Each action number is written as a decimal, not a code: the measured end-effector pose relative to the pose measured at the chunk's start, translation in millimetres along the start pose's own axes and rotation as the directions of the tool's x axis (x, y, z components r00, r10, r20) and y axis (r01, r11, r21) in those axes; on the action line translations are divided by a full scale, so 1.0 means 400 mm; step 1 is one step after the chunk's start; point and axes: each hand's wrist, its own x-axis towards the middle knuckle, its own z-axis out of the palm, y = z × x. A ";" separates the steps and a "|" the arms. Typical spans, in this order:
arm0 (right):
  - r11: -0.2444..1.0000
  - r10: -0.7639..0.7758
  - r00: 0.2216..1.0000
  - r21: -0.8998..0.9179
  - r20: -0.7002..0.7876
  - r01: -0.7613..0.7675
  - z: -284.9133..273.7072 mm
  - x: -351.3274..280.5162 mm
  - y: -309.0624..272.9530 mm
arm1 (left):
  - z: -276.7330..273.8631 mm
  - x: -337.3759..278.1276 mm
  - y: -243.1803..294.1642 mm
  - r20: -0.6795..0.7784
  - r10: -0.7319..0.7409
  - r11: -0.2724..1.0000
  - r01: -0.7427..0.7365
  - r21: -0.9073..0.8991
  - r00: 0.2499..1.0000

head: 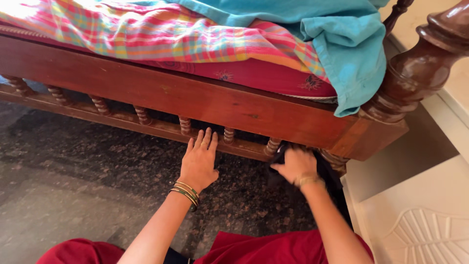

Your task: The person wipes the wooden bed frame and a nearby side table with a dark cloth. They lift the bedsheet to reach the lower parts of the frame and continue cleaning the spindles and legs.

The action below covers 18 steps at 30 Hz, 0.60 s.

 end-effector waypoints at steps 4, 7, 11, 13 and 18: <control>0.998 0.048 0.976 -0.060 0.212 -0.036 -0.021 0.027 -0.012 | -0.017 -0.002 -0.006 0.029 -0.016 0.998 0.018 -0.067 0.999; 0.958 -0.287 0.794 -0.180 -0.535 0.226 0.083 -0.025 0.000 | -0.015 -0.001 -0.031 0.045 -0.022 0.979 0.030 -0.200 0.999; 0.965 -0.255 0.688 -0.221 -0.679 0.140 0.195 -0.076 0.015 | 0.007 0.004 -0.071 0.055 0.008 0.948 0.009 -0.319 0.998; 0.974 -0.186 0.712 -0.029 -0.677 0.226 0.202 -0.107 0.004 | 0.013 0.008 -0.089 0.000 0.061 0.930 -0.057 -0.362 0.998; 0.904 -0.068 0.749 0.277 -0.659 0.325 0.177 -0.131 -0.144 | 0.017 0.014 -0.110 0.064 0.036 0.926 -0.010 -0.376 0.997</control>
